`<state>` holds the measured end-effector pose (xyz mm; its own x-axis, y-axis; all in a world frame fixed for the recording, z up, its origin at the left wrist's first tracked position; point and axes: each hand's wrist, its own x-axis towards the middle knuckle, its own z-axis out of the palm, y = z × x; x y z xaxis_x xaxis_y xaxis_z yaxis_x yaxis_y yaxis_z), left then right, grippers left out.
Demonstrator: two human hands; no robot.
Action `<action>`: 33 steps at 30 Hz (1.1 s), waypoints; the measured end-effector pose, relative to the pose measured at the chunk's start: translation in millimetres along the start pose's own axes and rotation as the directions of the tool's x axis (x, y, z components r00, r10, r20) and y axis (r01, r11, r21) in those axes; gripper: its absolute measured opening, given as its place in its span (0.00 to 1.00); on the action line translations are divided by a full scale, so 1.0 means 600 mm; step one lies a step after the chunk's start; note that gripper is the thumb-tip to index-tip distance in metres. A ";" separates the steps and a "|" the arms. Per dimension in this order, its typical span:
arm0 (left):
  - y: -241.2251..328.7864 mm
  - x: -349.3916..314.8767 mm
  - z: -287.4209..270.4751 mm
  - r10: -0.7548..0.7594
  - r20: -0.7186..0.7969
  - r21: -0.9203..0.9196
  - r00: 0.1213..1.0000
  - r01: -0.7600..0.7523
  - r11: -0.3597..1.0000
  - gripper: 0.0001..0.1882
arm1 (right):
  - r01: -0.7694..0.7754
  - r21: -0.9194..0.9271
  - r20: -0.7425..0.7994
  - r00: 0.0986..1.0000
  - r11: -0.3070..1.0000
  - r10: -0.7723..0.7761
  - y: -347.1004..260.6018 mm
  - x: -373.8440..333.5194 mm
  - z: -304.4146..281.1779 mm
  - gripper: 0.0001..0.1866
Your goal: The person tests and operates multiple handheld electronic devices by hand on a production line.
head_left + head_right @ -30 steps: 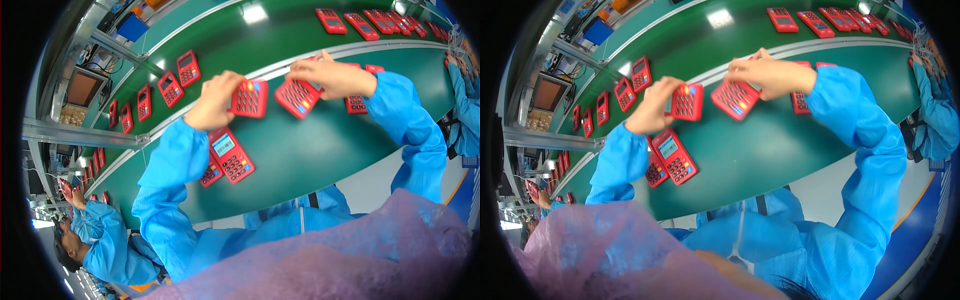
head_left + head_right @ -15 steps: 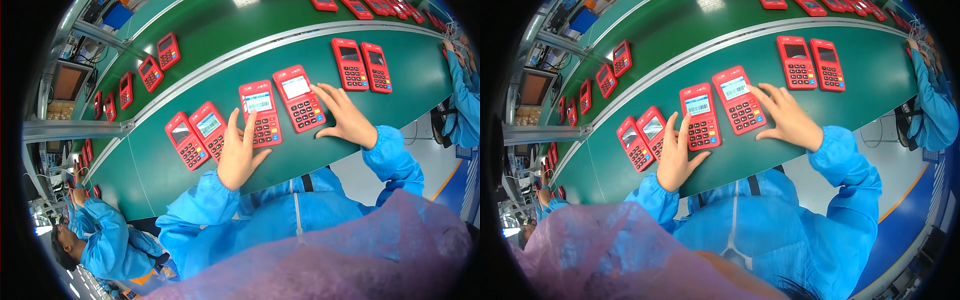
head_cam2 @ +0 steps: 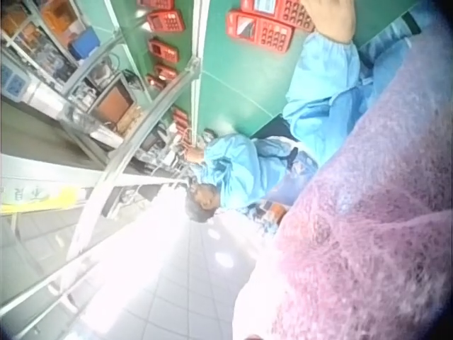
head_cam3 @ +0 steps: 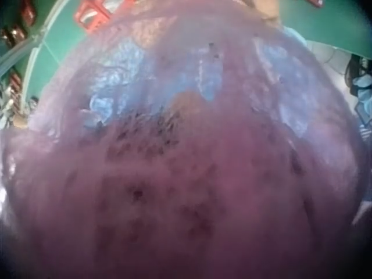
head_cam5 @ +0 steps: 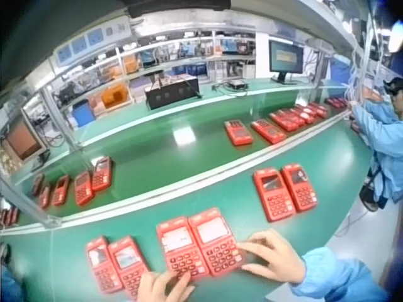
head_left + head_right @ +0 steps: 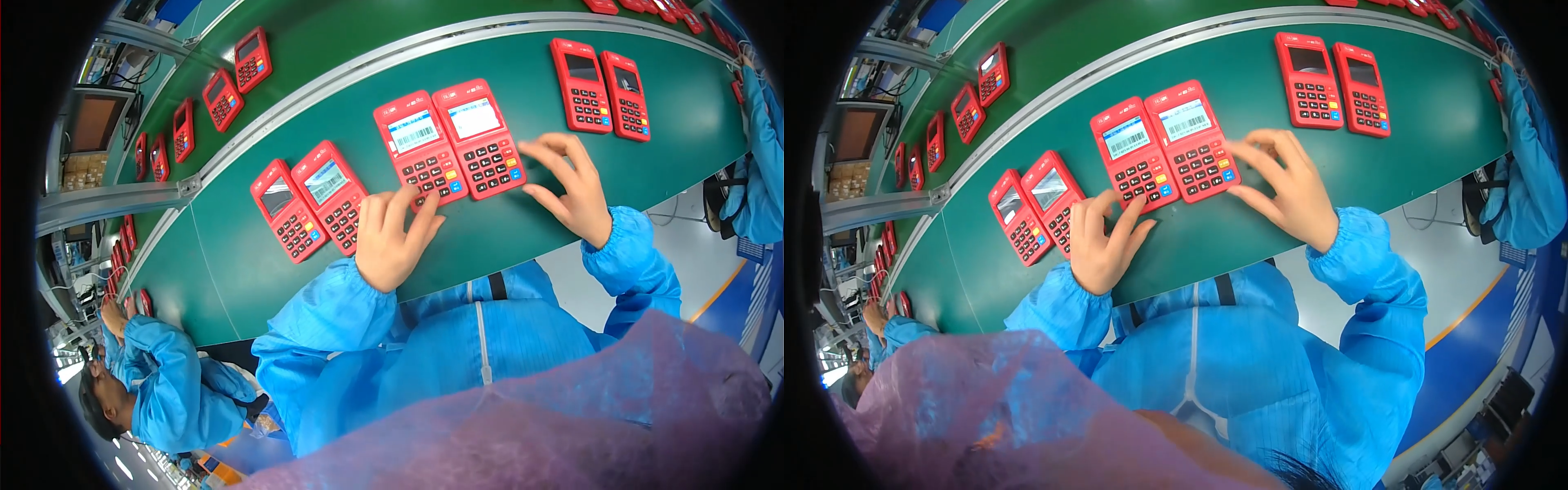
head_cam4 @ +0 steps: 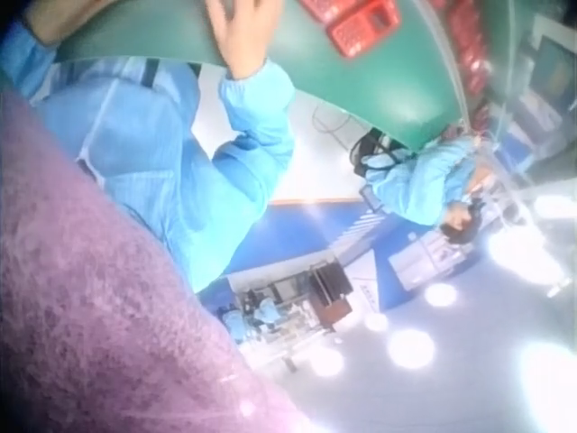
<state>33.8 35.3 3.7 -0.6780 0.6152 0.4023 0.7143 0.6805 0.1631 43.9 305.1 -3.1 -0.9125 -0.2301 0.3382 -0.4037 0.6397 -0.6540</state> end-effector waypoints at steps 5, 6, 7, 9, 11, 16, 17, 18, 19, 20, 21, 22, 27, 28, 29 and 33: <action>0.000 -0.001 0.009 0.173 -0.021 0.185 0.985 -0.167 0.968 0.20 | 0.273 -0.190 0.010 0.961 0.943 -0.276 0.007 -0.013 0.003 0.17; -0.002 -0.002 0.013 0.162 -0.024 0.179 0.987 -0.155 0.972 0.22 | 0.276 -0.204 0.029 0.961 0.939 -0.276 0.009 -0.014 0.005 0.18; -0.003 -0.002 0.015 0.161 -0.027 0.171 0.987 -0.154 0.973 0.22 | 0.272 -0.209 0.034 0.962 0.939 -0.271 0.009 -0.014 0.007 0.18; -0.003 -0.001 0.013 0.150 0.000 0.182 0.989 -0.147 0.972 0.21 | 0.277 -0.241 0.077 0.961 0.930 -0.266 0.010 -0.013 0.011 0.17; -0.004 0.003 0.012 0.152 0.005 0.165 0.988 -0.151 0.975 0.21 | 0.269 -0.250 0.088 0.963 0.930 -0.255 0.013 -0.014 0.011 0.17; -0.011 0.002 0.008 0.149 0.021 0.118 0.989 -0.151 0.982 0.22 | 0.249 -0.220 0.100 0.968 0.943 -0.232 0.009 -0.009 0.013 0.17; -0.011 0.002 0.005 0.148 0.019 0.123 0.989 -0.149 0.981 0.22 | 0.254 -0.219 0.099 0.966 0.942 -0.237 0.007 -0.003 0.012 0.17; -0.009 0.003 0.002 0.102 -0.008 0.132 0.995 -0.100 0.986 0.24 | 0.249 -0.207 0.073 0.968 0.946 -0.239 0.002 0.005 0.009 0.17; -0.008 0.004 -0.001 0.055 -0.035 0.140 0.998 -0.050 0.989 0.26 | 0.245 -0.195 0.048 0.969 0.950 -0.241 -0.002 0.012 0.008 0.17; -0.012 0.003 -0.006 0.036 -0.011 0.241 0.999 -0.032 0.970 0.33 | 0.243 -0.197 0.046 0.970 0.950 -0.239 -0.002 0.021 0.011 0.17; -0.014 0.003 -0.010 -0.015 -0.001 0.253 1.000 0.015 0.967 0.34 | 0.257 -0.216 0.049 0.966 0.942 -0.252 -0.003 0.033 0.017 0.17; -0.017 0.003 -0.012 -0.067 0.008 0.265 0.998 0.062 0.962 0.35 | 0.270 -0.233 0.052 0.963 0.934 -0.265 -0.003 0.039 0.022 0.17; -0.028 -0.001 -0.004 -0.040 0.055 0.286 0.998 0.023 0.958 0.36 | 0.302 -0.281 0.127 0.953 0.911 -0.276 -0.008 0.053 0.040 0.19; -0.028 0.001 -0.004 -0.048 0.056 0.287 0.997 0.030 0.957 0.36 | 0.299 -0.300 0.128 0.954 0.906 -0.272 -0.007 0.051 0.044 0.18; -0.027 0.004 -0.005 -0.045 0.065 0.287 0.997 0.024 0.958 0.36 | 0.295 -0.319 0.129 0.955 0.901 -0.267 -0.006 0.051 0.046 0.17; -0.025 0.001 -0.006 -0.036 0.067 0.310 0.997 0.014 0.951 0.34 | 0.281 -0.298 0.131 0.959 0.912 -0.252 -0.008 0.050 0.048 0.18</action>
<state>23.3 23.9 4.5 -0.7134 0.6156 0.3349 0.6162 0.7786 -0.1185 16.3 274.2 -9.2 -0.7818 -0.4781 0.4003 -0.6048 0.7378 -0.2998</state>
